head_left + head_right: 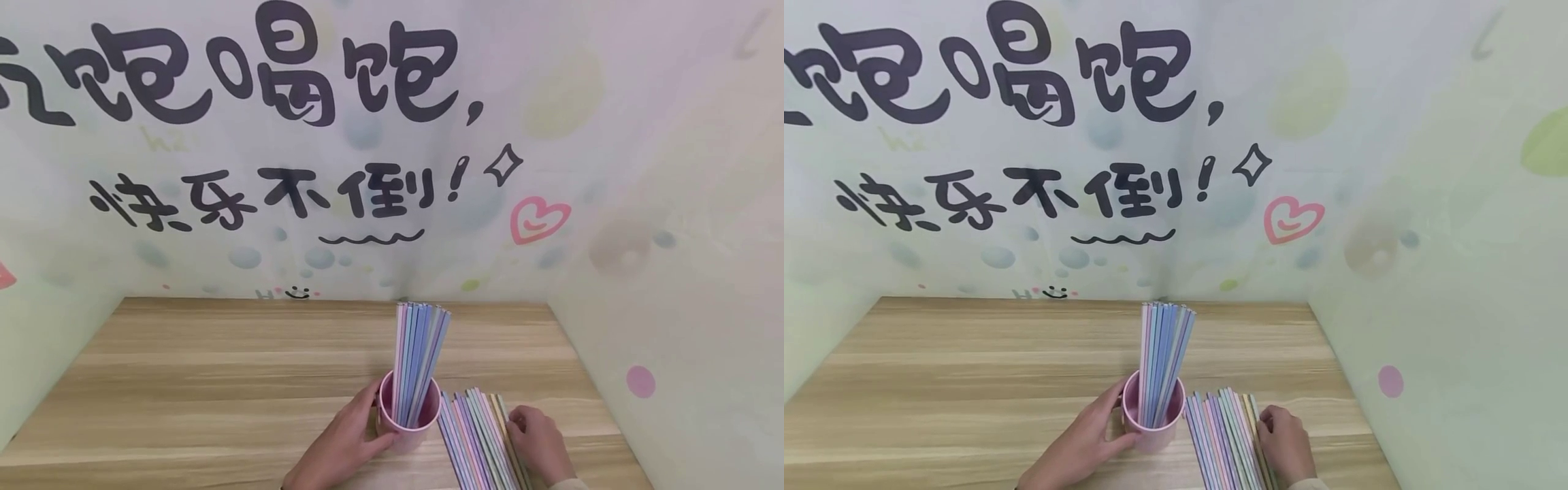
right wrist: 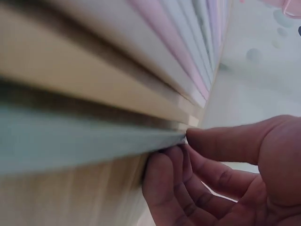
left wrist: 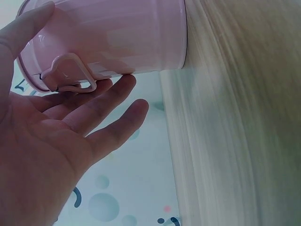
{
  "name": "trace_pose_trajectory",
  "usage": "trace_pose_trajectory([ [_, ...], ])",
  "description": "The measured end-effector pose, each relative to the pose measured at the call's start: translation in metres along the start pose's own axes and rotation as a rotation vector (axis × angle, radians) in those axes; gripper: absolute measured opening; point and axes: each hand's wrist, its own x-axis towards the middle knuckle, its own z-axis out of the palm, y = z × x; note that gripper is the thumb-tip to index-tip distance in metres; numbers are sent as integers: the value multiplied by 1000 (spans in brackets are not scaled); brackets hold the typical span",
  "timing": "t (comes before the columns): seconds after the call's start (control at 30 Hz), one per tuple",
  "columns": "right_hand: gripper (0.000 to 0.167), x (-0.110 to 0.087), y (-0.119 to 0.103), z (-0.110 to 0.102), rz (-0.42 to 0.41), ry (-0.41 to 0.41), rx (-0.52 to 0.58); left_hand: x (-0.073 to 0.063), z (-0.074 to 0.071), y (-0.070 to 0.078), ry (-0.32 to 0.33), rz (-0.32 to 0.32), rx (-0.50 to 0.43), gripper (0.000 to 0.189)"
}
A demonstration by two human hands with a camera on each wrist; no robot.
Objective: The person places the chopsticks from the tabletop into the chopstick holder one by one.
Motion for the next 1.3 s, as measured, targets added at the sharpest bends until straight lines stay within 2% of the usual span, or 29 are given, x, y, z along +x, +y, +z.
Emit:
trace_pose_trajectory([
  [0.3, 12, 0, 2, -5, 54, -10, -39, 0, -1, 2, 4, 10, -14, 85],
  [0.47, 12, 1, 4, -8, 33, -9, -47, 1, -1, 1, 11, 21, -11, 85],
  [0.63, 10, 2, 5, -19, 1, 17, 1, 0, 0, 0, 4, 12, -11, 84],
  [0.8, 17, 2, -14, -42, -40, 55, 119, 0, 0, 0, 8, 16, -10, 84],
  [0.9, 20, 2, -32, -55, -76, 111, 224, 1, 0, 1, 8, 14, -10, 84],
  [1.13, 18, 7, -82, -77, -174, 360, 446, 0, 0, 3, 10, 6, -8, 86],
  [1.3, 15, 12, -116, -90, -257, 476, 643, -1, -1, 3, 16, 13, -2, 86],
])
